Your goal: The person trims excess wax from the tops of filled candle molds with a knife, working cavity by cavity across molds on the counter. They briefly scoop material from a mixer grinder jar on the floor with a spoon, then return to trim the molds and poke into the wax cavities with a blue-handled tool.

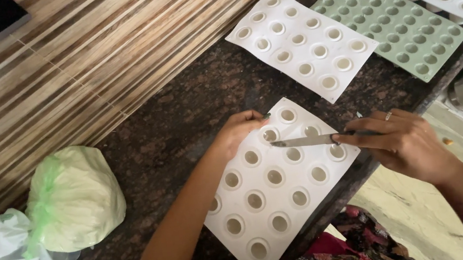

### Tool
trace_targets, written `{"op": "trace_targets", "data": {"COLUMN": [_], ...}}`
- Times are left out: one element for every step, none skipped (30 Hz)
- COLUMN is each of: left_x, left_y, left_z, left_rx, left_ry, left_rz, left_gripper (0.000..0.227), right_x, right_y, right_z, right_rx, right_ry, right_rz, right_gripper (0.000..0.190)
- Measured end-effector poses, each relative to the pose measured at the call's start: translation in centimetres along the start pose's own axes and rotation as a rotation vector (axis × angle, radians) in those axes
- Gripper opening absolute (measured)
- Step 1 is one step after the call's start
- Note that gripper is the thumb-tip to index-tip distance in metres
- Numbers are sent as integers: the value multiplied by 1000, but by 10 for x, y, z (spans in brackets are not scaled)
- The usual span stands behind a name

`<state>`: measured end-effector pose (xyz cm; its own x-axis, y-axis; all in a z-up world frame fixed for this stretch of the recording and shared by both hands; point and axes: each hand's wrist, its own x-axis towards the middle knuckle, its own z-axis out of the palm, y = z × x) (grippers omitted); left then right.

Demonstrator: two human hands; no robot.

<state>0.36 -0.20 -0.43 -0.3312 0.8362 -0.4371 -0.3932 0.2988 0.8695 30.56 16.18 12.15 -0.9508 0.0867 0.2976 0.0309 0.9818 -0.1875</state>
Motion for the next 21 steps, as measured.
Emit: {"op": "trace_targets", "data": {"left_x": [-1,-2,-3,-5,-6,-4,-2,0,0,0,1,-1,-2,-4,-2,0,2,4,5,7,6], "left_y": [-1,-1,1,2,4,3,2,2,1,-1,-2,0,1,2,0,-2,-3,-5,-8,-10,-10], "left_z": [-1,-1,0,1,3,4,3,3,3,3,2,3,3,3,2,2,1,0,-2,-4,-3], "left_rx": [12,25,23,18,14,14,26,38,38,37,35,33,25,17,16,9,3,2,-11,-23,-24], "left_ry": [0,0,2,1,-3,-4,12,28,29,30,33,35,32,28,28,23,20,20,11,3,2], "left_rz": [4,8,8,7,6,6,-10,-25,-25,-26,-26,-26,-24,-21,-22,-19,-16,-15,-2,10,10], "left_gripper": [18,17,17,17,16,16,16,16,16,16,17,17,17,16,16,17,17,17,17,17,17], "right_x": [-1,-2,0,3,4,9,14,19,23,27,31,33,33,34,36,37,39,40,41,42,40], "right_y": [4,8,8,9,9,7,5,4,2,-1,-3,2,7,11,13,15,17,19,21,22,22], "right_z": [1,3,1,-1,-3,-8,-12,-16,-18,-19,-21,-19,-17,-15,-14,-13,-12,-11,-9,-7,-5], "right_rx": [-4,-10,-10,-8,-8,-8,-2,5,6,35,63,64,87,110,109,133,157,156,184,213,213], "right_ry": [-31,-62,-62,-56,-48,-49,-52,-56,-56,-68,-81,-82,-104,-125,-127,-119,-108,-108,-98,-88,-89], "right_rz": [22,44,43,17,-7,-6,-35,-65,-66,-47,-31,-33,-50,-66,-66,-86,-107,-108,-119,-129,-129], "right_gripper": [53,50,50,51,52,52,53,54,54,55,57,57,60,63,63,64,66,66,66,66,66]}}
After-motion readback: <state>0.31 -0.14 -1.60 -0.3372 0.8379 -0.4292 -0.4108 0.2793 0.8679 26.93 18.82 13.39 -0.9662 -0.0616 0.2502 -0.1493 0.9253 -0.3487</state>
